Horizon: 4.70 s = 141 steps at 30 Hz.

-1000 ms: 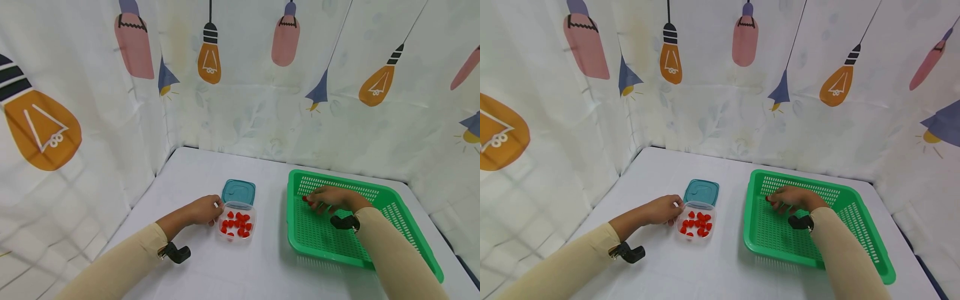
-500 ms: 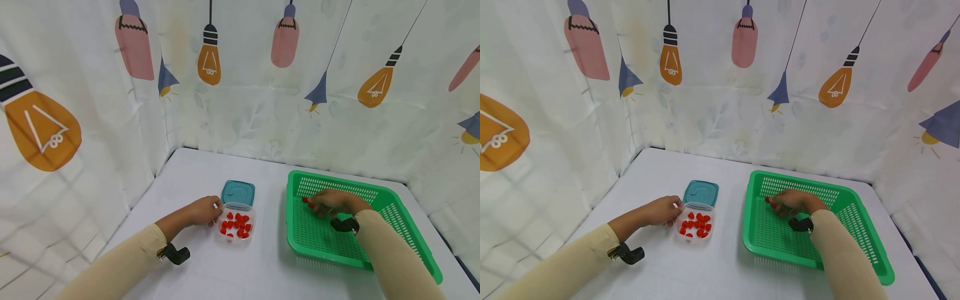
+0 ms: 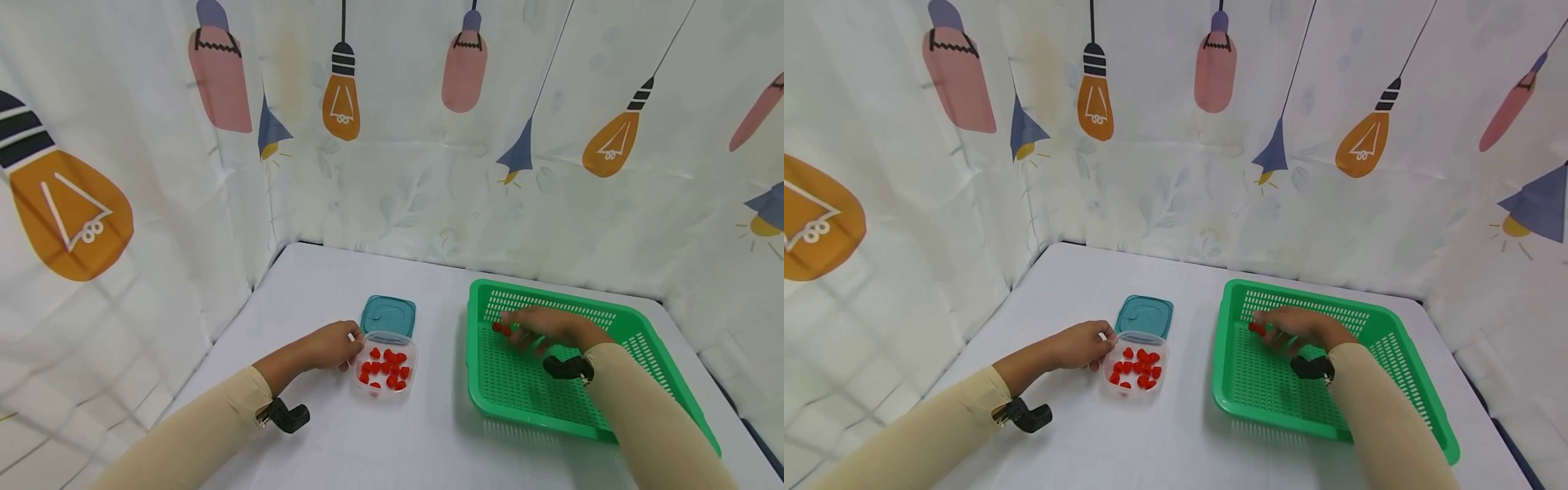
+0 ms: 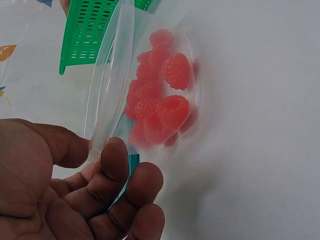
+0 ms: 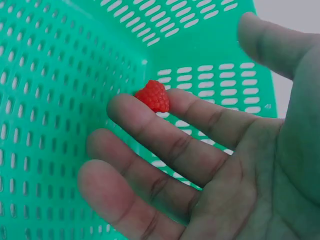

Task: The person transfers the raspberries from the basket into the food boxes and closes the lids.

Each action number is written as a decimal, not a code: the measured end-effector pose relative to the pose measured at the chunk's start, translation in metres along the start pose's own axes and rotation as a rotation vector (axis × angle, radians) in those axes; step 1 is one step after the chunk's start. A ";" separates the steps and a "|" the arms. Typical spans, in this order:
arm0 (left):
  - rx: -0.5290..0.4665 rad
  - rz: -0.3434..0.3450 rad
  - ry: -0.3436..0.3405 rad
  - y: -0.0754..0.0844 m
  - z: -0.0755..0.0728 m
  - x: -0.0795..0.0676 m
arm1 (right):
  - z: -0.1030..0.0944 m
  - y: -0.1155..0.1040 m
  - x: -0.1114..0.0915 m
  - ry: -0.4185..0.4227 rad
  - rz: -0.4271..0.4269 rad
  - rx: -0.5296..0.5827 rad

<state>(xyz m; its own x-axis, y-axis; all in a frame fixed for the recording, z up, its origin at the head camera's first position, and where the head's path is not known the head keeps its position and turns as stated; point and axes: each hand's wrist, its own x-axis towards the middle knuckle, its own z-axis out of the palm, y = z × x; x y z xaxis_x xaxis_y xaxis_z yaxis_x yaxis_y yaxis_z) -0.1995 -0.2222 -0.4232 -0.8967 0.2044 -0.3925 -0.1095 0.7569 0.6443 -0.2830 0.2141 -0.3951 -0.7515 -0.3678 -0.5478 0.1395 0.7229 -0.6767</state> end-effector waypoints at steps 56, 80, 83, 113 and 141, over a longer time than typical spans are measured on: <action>-0.005 -0.002 0.001 0.001 -0.002 -0.002 | 0.033 -0.108 -0.014 0.034 -0.346 -0.051; 0.008 0.013 0.005 -0.001 0.001 -0.001 | 0.085 -0.150 0.002 -0.077 -0.375 -0.007; 0.006 0.018 0.009 -0.002 0.002 -0.002 | 0.091 -0.152 0.004 -0.085 -0.379 -0.013; -0.001 -0.002 0.007 -0.002 0.001 0.000 | 0.040 -0.108 -0.009 0.078 -0.339 0.022; 0.003 0.022 0.006 0.000 0.000 -0.002 | 0.010 -0.005 0.016 0.041 -0.079 -0.037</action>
<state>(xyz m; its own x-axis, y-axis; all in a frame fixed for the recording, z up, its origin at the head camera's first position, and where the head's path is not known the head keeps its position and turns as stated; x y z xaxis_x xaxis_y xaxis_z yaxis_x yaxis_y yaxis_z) -0.1972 -0.2226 -0.4225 -0.9015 0.2170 -0.3745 -0.0886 0.7544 0.6504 -0.2892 0.1992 -0.4056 -0.7850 -0.4008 -0.4723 0.0552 0.7141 -0.6978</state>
